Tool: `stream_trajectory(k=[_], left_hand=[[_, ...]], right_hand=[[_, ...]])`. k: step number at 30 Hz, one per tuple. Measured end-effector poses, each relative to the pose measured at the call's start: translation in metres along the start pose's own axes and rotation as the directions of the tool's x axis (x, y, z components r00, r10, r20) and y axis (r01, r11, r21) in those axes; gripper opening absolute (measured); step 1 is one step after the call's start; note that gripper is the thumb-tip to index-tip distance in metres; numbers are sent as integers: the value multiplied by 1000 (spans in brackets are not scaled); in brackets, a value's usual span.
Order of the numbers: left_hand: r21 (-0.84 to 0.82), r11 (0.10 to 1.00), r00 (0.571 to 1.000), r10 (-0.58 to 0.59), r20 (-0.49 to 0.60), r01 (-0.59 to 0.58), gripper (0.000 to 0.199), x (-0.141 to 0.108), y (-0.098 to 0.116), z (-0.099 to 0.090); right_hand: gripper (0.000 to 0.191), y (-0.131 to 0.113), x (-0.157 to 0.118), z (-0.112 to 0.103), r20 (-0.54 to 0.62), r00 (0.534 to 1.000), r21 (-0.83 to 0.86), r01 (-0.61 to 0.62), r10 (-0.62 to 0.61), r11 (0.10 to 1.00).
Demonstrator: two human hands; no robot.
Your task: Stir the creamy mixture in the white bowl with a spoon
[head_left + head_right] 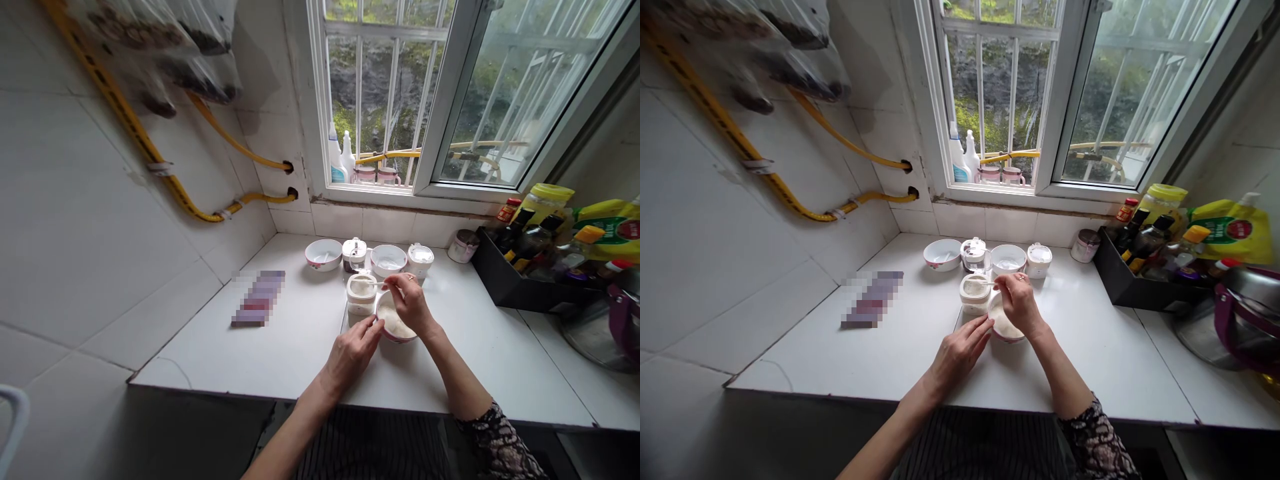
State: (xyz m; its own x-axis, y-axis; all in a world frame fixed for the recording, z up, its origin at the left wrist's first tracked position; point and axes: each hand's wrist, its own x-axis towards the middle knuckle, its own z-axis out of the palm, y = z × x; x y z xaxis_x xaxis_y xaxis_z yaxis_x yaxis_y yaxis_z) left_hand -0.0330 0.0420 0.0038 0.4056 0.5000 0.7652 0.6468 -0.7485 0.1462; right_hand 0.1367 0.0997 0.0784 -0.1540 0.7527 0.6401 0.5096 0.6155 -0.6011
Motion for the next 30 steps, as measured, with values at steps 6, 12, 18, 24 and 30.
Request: stream_trajectory(k=[6, 12, 18, 24, 30], left_hand=[[-10, 1000, 1000, -1, -1, 1, 32, 0, 0, -1], [-25, 1000, 1000, -8, 14, 8, 32, 0, 0, -3], [-39, 999, 1000, -2, 6, 3, 31, 1, 0, -4], [-27, 1000, 1000, 0, 17, 1, 35, 0, -1, -4], [-30, 999, 1000, 12, 4, -12, 34, 1, 0, -6]], right_hand=[[12, 0, 0, -4, 10, 999, -6, 41, -40, 999], [13, 8, 3, -29, -71, 914, 328, -357, 399, 875], [11, 19, 1, -38, 29, 918, 145, -394, 394, 907], [14, 11, 0, -26, 110, 915, 49, -395, 388, 917], [14, 23, 2, -28, 110, 831, 295, -552, 546, 780]])
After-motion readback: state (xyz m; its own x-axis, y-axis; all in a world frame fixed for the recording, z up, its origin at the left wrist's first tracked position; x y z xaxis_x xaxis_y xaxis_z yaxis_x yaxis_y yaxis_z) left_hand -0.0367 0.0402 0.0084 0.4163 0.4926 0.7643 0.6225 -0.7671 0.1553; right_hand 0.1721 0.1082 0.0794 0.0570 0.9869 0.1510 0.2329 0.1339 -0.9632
